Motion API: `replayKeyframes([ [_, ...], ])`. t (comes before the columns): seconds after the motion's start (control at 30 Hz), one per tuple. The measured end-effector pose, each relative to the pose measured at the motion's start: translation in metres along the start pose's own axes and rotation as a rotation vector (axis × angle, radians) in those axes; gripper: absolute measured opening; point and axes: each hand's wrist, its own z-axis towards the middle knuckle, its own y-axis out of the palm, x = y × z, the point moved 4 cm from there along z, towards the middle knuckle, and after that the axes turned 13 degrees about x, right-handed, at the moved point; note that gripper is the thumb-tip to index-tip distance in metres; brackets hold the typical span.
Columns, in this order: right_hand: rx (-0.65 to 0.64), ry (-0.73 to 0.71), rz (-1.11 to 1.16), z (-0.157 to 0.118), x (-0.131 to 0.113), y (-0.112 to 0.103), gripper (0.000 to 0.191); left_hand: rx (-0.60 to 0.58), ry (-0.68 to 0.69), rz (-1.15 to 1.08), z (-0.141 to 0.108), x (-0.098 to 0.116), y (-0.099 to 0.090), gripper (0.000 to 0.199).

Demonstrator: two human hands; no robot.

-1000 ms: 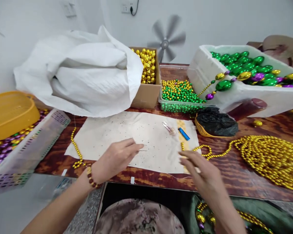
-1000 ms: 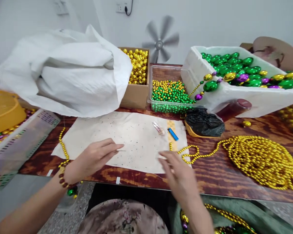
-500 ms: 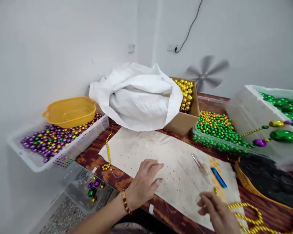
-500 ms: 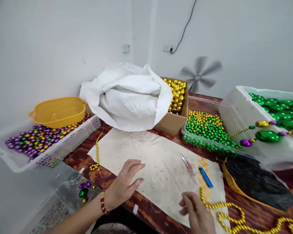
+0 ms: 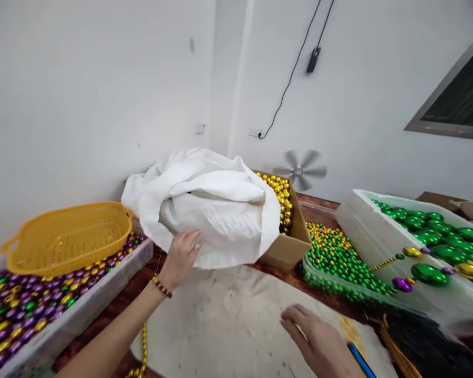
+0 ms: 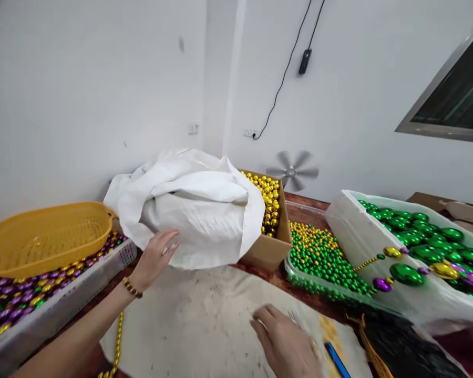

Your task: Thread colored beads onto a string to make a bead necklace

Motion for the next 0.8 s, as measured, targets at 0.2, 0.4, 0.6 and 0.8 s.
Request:
replayKeyframes([
  [0.2, 0.062, -0.372, 0.085, 0.218, -0.119, -0.008, 0.025, -0.173, -0.027, 0.39, 0.137, -0.021, 0.036, 0.033],
  [0.4, 0.085, -0.292, -0.074, 0.368, -0.134, 0.015, 0.031, -0.215, -0.063, 0.544, 0.189, -0.039, 0.046, 0.047],
  [0.6, 0.095, -0.319, -0.146, 0.424, -0.143, 0.023, 0.033, -0.525, -0.022, 0.455, 0.215, -0.068, 0.07, 0.029],
  [0.8, -0.127, -0.361, -0.139, 0.417, -0.141, 0.044, 0.028, -0.639, -0.046, 0.412, 0.215, -0.1, 0.087, 0.027],
])
